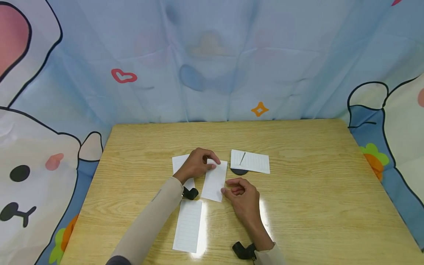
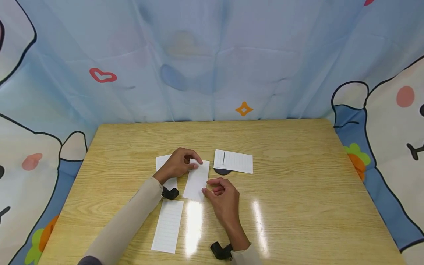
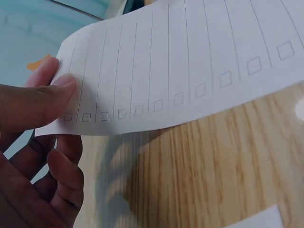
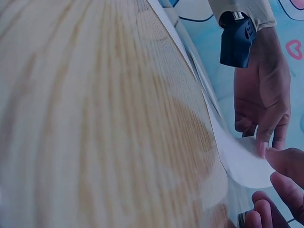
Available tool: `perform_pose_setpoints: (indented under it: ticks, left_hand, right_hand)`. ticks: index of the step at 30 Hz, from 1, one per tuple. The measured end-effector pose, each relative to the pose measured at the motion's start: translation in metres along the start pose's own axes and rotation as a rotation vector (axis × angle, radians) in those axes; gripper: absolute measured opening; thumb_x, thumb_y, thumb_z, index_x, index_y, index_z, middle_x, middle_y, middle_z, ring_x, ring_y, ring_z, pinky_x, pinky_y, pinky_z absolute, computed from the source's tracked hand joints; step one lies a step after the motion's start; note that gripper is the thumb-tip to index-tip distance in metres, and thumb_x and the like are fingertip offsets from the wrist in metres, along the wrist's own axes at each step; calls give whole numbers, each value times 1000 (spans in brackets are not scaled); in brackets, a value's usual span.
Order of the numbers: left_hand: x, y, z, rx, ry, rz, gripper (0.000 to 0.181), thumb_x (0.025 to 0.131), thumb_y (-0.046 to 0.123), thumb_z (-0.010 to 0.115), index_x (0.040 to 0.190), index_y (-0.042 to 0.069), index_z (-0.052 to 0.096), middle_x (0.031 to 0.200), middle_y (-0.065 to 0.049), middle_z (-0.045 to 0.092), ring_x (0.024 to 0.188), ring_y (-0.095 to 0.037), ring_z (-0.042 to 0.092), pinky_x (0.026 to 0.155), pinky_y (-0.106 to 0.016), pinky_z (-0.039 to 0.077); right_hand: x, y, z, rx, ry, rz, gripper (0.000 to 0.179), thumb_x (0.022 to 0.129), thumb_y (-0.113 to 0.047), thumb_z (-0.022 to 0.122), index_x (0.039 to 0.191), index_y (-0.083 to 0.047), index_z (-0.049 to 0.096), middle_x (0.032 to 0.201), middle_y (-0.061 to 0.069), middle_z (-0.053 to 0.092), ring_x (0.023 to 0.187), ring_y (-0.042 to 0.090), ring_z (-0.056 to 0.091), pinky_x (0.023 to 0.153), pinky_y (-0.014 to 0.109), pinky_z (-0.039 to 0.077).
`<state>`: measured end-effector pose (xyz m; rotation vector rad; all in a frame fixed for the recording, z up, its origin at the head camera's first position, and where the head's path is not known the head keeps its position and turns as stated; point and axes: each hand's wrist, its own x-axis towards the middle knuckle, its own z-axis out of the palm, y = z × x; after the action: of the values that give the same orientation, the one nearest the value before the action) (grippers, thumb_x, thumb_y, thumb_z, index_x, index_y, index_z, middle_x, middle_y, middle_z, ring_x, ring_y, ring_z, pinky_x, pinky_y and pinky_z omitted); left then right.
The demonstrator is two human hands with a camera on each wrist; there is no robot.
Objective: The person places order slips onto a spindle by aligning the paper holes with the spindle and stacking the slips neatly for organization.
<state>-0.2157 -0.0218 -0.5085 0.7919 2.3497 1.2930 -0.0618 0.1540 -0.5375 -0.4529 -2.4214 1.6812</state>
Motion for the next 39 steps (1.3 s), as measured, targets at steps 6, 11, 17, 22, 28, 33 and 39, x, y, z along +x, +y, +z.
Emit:
perform_pose_setpoints:
  ticks: [6, 11, 17, 22, 28, 33, 39]
  left_hand:
    - [-2, 1, -1, -119, 0, -14, 12, 96, 5, 78, 102, 16, 82, 110, -2, 79, 85, -17, 58, 79, -32, 48]
    - [-5, 4, -1, -218, 10, -19, 10, 97, 7, 78, 103, 14, 81, 114, -4, 78, 85, -18, 61, 79, -31, 50]
    - [-7, 9, -2, -292, 50, -23, 10, 97, 7, 77, 106, 10, 80, 118, -7, 77, 83, -18, 61, 76, -28, 49]
    - [-10, 11, -3, -333, 74, -15, 11, 97, 7, 77, 108, 8, 80, 118, -9, 76, 85, -20, 60, 75, -27, 49]
    - [-14, 12, -4, -375, 81, -16, 10, 97, 9, 77, 107, 9, 79, 115, -6, 75, 88, -25, 60, 75, -26, 49]
    - [-16, 13, -6, -363, 82, -6, 10, 97, 8, 78, 107, 8, 79, 113, -7, 75, 93, -25, 63, 77, -25, 50]
    - [-18, 12, -7, -336, 66, -6, 11, 95, 8, 79, 107, 9, 80, 106, -6, 75, 84, -18, 62, 75, -25, 49]
  right_hand:
    - [0, 0, 1, 6, -12, 2, 25, 83, -12, 93, 105, -17, 82, 110, 0, 77, 87, 17, 66, 76, 20, 55]
    - [0, -1, 1, -5, -21, 0, 21, 82, -13, 93, 100, -17, 83, 95, 7, 72, 83, 17, 62, 74, 20, 54]
    - [-1, 0, 2, -27, -36, -21, 16, 83, -15, 93, 94, -21, 84, 78, 6, 60, 73, 16, 53, 65, 23, 45]
    - [-1, 1, 2, -41, -47, -31, 16, 82, -16, 94, 93, -25, 86, 72, 2, 51, 71, 17, 45, 66, 27, 38]
    - [-1, 1, -2, -67, -36, -50, 13, 84, -16, 92, 92, -25, 87, 68, 3, 46, 69, 18, 40, 63, 29, 34]
    - [1, 2, -10, -55, 8, -22, 15, 85, -11, 91, 92, -23, 86, 80, 6, 61, 73, 17, 50, 64, 25, 43]
    - [4, -1, -24, 27, 46, -7, 12, 86, -10, 90, 94, -18, 85, 84, 12, 66, 64, 15, 57, 58, 24, 46]
